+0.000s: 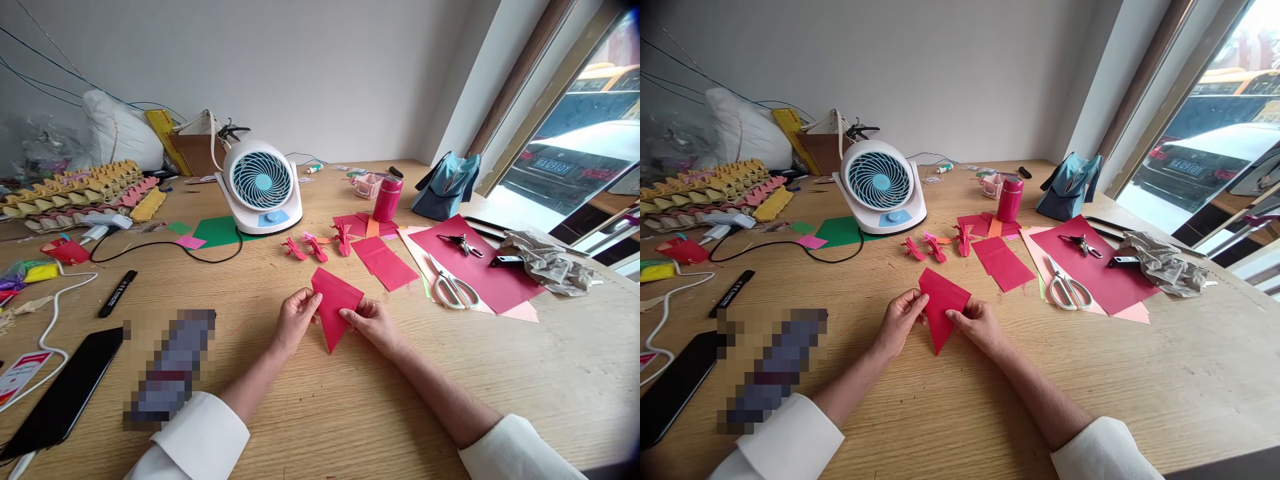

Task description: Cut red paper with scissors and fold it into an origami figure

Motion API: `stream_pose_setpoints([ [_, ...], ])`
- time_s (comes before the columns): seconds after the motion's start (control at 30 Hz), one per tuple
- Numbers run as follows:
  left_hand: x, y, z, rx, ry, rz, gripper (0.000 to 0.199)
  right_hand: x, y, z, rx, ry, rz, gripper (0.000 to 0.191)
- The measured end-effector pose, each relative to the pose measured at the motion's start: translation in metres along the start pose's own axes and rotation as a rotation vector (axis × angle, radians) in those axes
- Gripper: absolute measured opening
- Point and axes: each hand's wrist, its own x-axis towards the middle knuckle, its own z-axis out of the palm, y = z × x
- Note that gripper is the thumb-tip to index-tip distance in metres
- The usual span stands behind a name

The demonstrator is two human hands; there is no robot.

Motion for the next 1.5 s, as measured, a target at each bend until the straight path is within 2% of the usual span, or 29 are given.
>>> stream_pose_setpoints([
  [0.17, 0.001, 0.003, -0.002, 0.027, 0.058, 0.051, 0.034, -0.003, -0.003, 0.001, -0.067, -0.064, -0.011, 0.043],
  [0.3, 0.001, 0.001, -0.002, 0.01, 0.073, 0.031, 0.035, -0.004, -0.006, 0.0, -0.146, -0.026, -0.002, 0.05],
  [0.47, -0.001, -0.006, 0.002, 0.003, 0.006, -0.042, 0.039, -0.003, -0.006, 0.002, -0.126, 0.034, -0.035, 0.05],
  [0.57, -0.002, -0.008, 0.003, 0.035, 0.001, -0.025, 0.041, -0.003, -0.005, 0.002, -0.135, 0.074, -0.035, 0.05],
  [0.8, -0.001, -0.005, -0.001, 0.046, 0.067, 0.012, 0.043, -0.003, -0.003, -0.001, -0.124, 0.03, -0.078, 0.046],
  [1.03, 0.002, -0.003, -0.004, 0.078, 0.157, 0.057, 0.032, -0.006, -0.002, 0.001, -0.233, -0.15, -0.064, 0.039],
  [1.2, 0.001, -0.001, -0.003, 0.125, 0.126, 0.06, 0.033, -0.007, -0.004, 0.001, -0.282, -0.163, -0.076, 0.04],
  [1.3, 0.001, 0.002, -0.002, 0.053, 0.101, 0.069, 0.02, -0.007, -0.001, 0.0, -0.266, -0.177, -0.067, 0.04],
  [1.4, 0.001, 0.005, -0.002, 0.044, 0.127, 0.176, 0.017, -0.007, 0.001, 0.0, -0.284, -0.171, -0.057, 0.039],
  [1.5, 0.001, 0.009, -0.003, 0.183, 0.095, 0.257, 0.008, -0.007, 0.001, 0.0, -0.293, -0.172, -0.056, 0.039],
])
